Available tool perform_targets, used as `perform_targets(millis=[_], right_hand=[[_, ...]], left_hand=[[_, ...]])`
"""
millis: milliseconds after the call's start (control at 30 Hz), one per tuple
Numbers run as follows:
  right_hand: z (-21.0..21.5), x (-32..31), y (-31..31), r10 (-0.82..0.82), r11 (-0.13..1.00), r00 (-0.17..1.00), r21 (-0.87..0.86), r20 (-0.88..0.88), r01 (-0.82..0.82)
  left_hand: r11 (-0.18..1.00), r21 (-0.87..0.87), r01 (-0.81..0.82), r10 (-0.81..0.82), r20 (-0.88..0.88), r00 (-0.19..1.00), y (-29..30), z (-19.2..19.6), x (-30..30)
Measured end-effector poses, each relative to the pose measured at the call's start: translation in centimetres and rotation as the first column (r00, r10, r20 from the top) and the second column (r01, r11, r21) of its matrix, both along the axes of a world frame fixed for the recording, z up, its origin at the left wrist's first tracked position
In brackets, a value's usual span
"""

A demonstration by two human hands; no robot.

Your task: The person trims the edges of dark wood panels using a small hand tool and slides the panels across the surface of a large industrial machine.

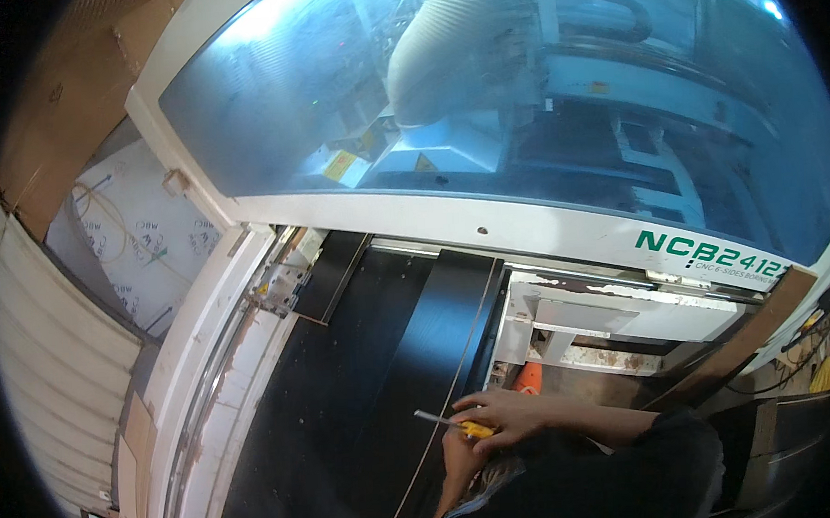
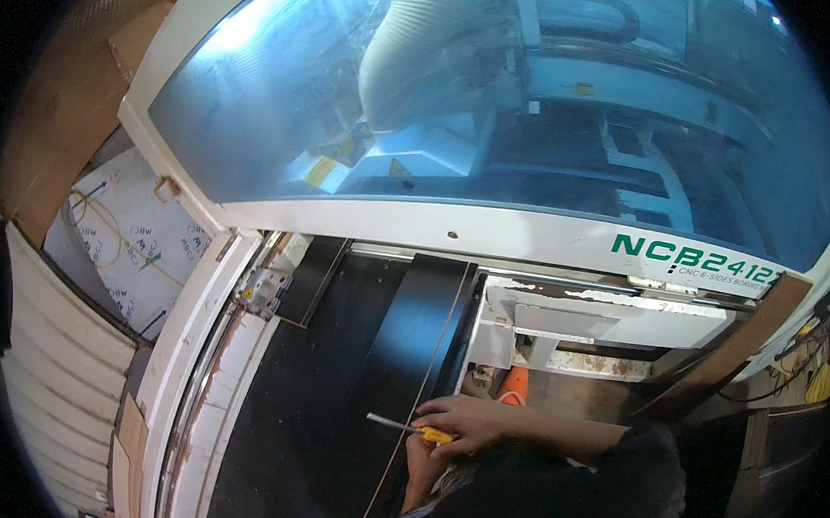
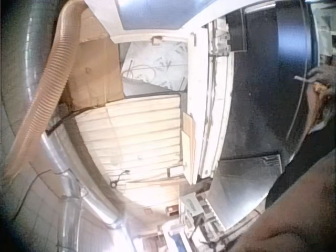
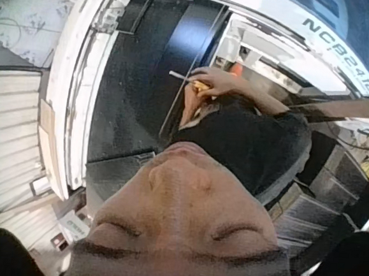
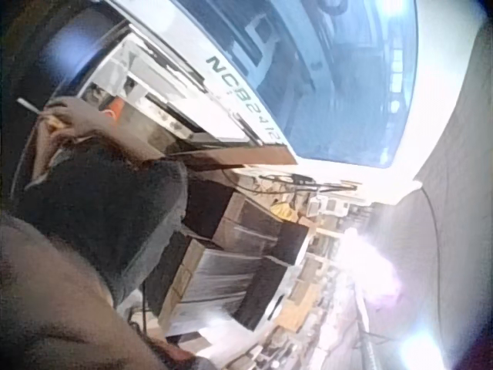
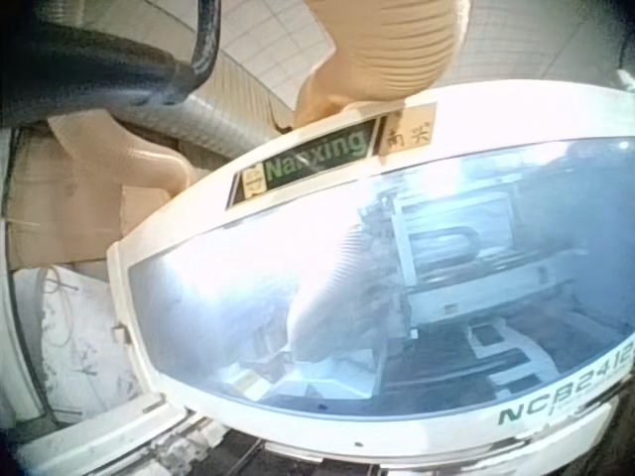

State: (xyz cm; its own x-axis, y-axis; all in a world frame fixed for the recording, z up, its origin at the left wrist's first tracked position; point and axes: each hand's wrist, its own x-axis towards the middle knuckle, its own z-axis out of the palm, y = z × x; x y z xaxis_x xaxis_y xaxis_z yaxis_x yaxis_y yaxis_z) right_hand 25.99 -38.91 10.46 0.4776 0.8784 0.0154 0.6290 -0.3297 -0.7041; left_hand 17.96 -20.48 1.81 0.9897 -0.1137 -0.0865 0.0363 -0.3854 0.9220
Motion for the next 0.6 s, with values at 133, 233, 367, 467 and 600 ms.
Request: perform_targets(millis=[133,233,367,467,600], right_hand=[[1.7,-2.7,-2.1,-0.142,0.987,0.946,0.027,-0.291,0.157],[1.0,-3.2,-3.4,-0.217,0.953,0.956,0.171,-0.199,0.251],[-1.7,-2.5,-4.4,-0.262,0.874,0.923,0.336,-0.281,0.35],[-3.2,1.0,-6.2,-0.22,0.76,0.921,0.536,-0.321,0.369],[-0.9,6.9,-11.6,-0.025,0.85,0.678,0.341,-0.735,0.402]], left_hand=[[1.0,0.019,0.007,-0.009,0.142,0.99,-2.6,1.0,0.1],[0.992,0.016,0.121,-0.122,0.165,0.979,-4.2,2.2,0.8],[0.991,-0.02,0.129,-0.127,0.057,0.99,-5.6,1.5,2.0],[0.993,-0.039,0.112,-0.106,0.138,0.985,-6.3,2.1,3.1],[0.967,-0.24,0.087,-0.121,-0.131,0.984,-7.0,2.8,4.4]])
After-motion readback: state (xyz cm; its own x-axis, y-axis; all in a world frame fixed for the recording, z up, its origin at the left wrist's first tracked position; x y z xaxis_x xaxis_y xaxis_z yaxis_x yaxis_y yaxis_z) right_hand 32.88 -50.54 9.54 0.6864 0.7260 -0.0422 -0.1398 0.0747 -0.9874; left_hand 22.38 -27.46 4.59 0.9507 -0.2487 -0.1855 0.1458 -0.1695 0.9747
